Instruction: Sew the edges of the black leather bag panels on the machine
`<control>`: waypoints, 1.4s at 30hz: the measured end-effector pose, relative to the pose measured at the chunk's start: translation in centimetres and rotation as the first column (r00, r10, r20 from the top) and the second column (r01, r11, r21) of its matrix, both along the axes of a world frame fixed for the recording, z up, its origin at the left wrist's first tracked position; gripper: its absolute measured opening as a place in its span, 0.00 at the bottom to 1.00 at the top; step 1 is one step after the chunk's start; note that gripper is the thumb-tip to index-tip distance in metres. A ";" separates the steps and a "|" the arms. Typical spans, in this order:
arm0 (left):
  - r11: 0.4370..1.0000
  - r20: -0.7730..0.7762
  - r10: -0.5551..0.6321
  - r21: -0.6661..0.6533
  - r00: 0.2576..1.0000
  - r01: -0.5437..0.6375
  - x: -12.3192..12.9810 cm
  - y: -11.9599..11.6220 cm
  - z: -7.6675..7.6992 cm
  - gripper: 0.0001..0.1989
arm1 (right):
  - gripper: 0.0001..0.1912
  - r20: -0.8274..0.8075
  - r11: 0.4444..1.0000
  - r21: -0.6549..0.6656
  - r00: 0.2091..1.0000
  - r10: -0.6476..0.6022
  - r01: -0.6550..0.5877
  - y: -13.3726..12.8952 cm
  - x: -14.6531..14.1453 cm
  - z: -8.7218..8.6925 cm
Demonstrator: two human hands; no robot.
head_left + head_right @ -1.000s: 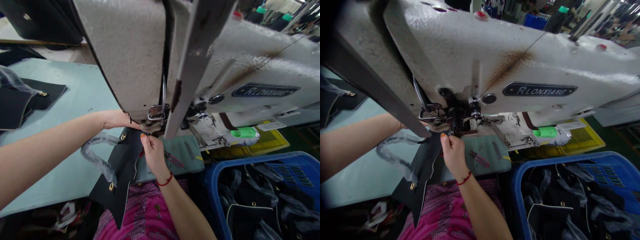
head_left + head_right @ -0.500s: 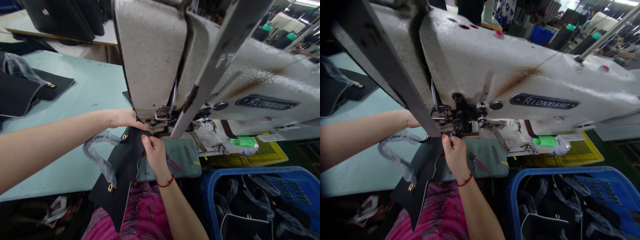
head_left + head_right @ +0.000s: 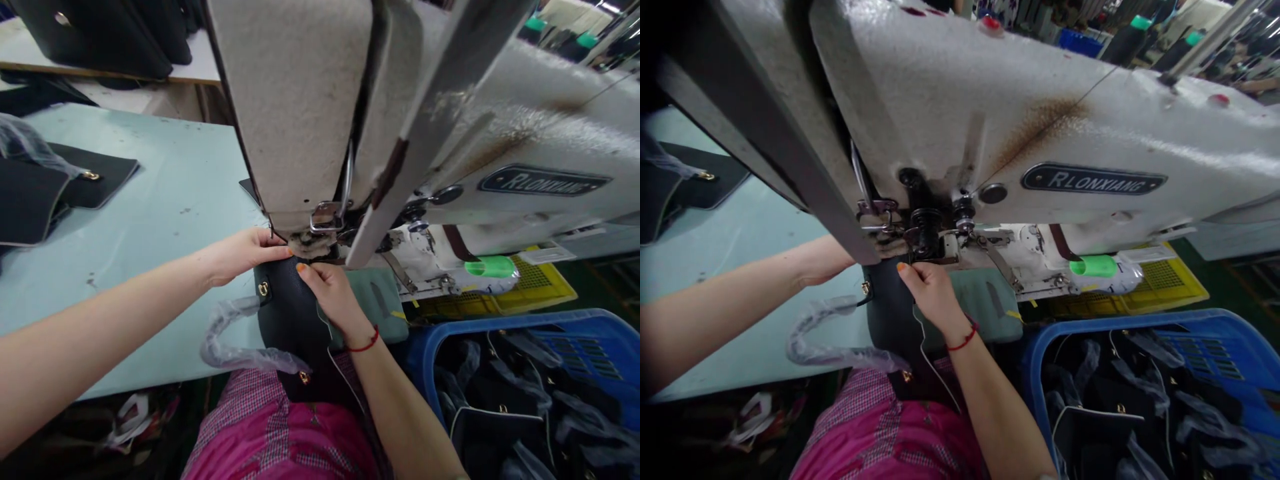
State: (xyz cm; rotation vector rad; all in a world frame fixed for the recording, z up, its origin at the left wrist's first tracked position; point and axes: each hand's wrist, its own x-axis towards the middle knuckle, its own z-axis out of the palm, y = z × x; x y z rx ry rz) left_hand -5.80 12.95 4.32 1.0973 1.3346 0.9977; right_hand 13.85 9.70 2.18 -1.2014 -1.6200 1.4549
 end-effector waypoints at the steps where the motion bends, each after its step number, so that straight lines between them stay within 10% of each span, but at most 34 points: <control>1: 0.997 -0.053 -0.062 0.035 0.997 0.063 -0.5 -0.5 -0.4 0.16 | 0.24 0.009 1.000 -0.002 1.000 0.022 -0.022 0.0 0.2 0.3; 7: 0.947 -0.506 0.232 0.312 0.831 -0.074 -3.5 -7.9 -6.3 0.23 | 0.21 0.194 0.990 0.020 0.972 0.131 -0.138 -3.6 2.7 2.3; 12: 0.992 -0.239 0.122 0.072 0.963 -0.107 -0.6 -13.0 -10.0 0.32 | 0.15 0.171 0.996 -0.070 0.984 -0.041 0.054 -8.4 2.6 1.1; 19: 0.934 0.401 0.247 -0.339 0.882 -0.108 4.2 -12.0 -7.5 0.35 | 0.17 0.022 0.964 -0.182 0.981 -0.192 0.193 -10.8 1.2 0.1; 28: 0.884 0.170 0.391 -0.343 0.905 -0.317 4.3 -12.6 -4.8 0.29 | 0.15 0.002 0.979 -0.147 0.990 -0.140 0.139 -11.1 2.0 0.5; 42: 0.838 0.187 0.426 -0.451 0.885 -0.307 4.6 -12.9 -2.2 0.32 | 0.26 -0.079 0.951 -0.252 0.976 -0.203 0.177 -11.3 1.5 -0.4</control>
